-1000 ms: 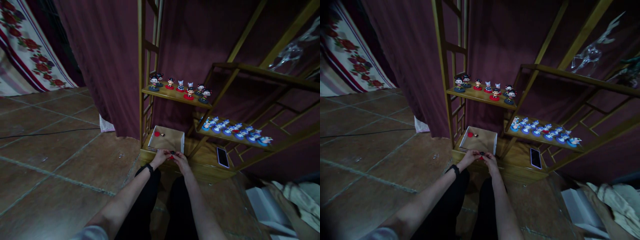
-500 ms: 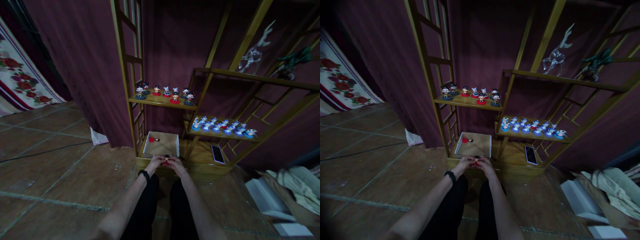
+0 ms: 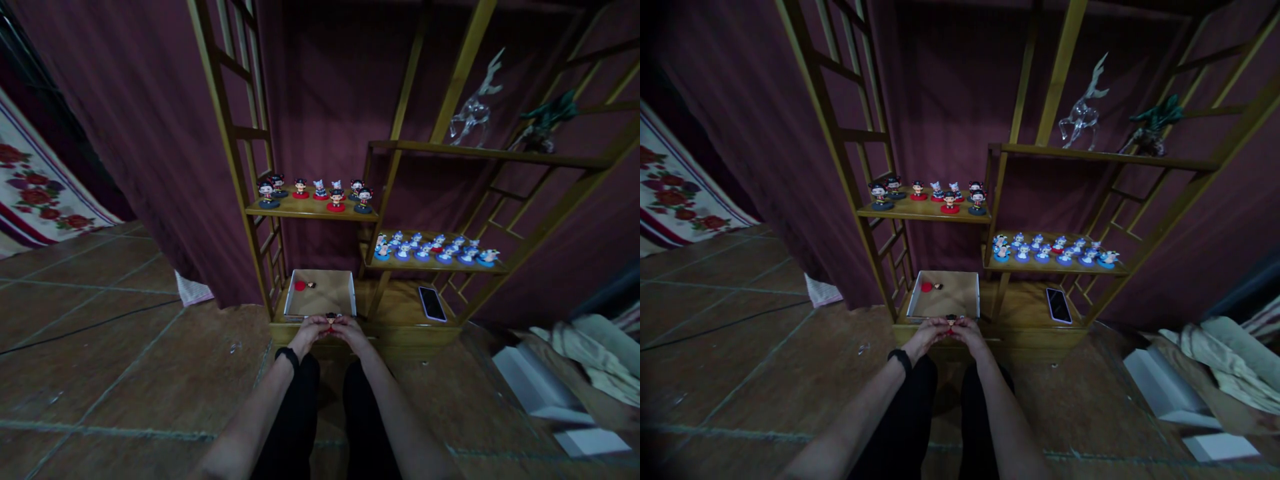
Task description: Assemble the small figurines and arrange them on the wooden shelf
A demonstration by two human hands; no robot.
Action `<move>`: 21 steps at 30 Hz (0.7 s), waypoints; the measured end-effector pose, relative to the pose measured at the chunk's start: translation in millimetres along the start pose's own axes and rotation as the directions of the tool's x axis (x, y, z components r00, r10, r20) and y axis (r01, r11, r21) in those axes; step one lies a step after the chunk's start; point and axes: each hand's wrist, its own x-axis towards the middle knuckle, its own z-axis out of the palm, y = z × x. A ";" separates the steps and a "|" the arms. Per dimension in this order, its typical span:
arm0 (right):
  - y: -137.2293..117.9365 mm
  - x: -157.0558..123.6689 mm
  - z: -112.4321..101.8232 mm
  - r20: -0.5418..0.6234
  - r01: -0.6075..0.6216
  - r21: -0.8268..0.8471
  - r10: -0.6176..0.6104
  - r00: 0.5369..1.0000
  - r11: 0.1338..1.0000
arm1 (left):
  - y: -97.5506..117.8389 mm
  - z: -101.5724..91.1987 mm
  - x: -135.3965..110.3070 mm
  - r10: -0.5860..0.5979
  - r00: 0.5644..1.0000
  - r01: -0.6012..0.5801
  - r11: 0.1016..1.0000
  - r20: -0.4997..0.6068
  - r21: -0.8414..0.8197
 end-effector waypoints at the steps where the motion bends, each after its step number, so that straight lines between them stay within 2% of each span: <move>1: -0.2 -0.1 1.0 -0.008 -0.002 -0.009 0.002 1.000 1.000 | -0.6 -0.2 0.5 -0.001 1.000 0.001 1.000 -0.007 0.005; 9: -1.3 0.3 1.6 -0.014 0.006 -0.046 -0.006 1.000 0.999 | -3.8 0.4 4.2 -0.007 0.998 0.009 0.999 -0.058 0.035; 15: -5.4 -1.9 2.0 -0.013 -0.014 -0.064 0.014 1.000 0.998 | -2.9 1.4 2.8 -0.017 0.999 0.016 1.000 -0.049 -0.004; 21: -4.1 -1.2 -0.9 -0.009 0.008 0.002 -0.008 1.000 1.000 | -3.9 -2.9 3.8 -0.034 0.999 0.034 0.998 0.003 -0.058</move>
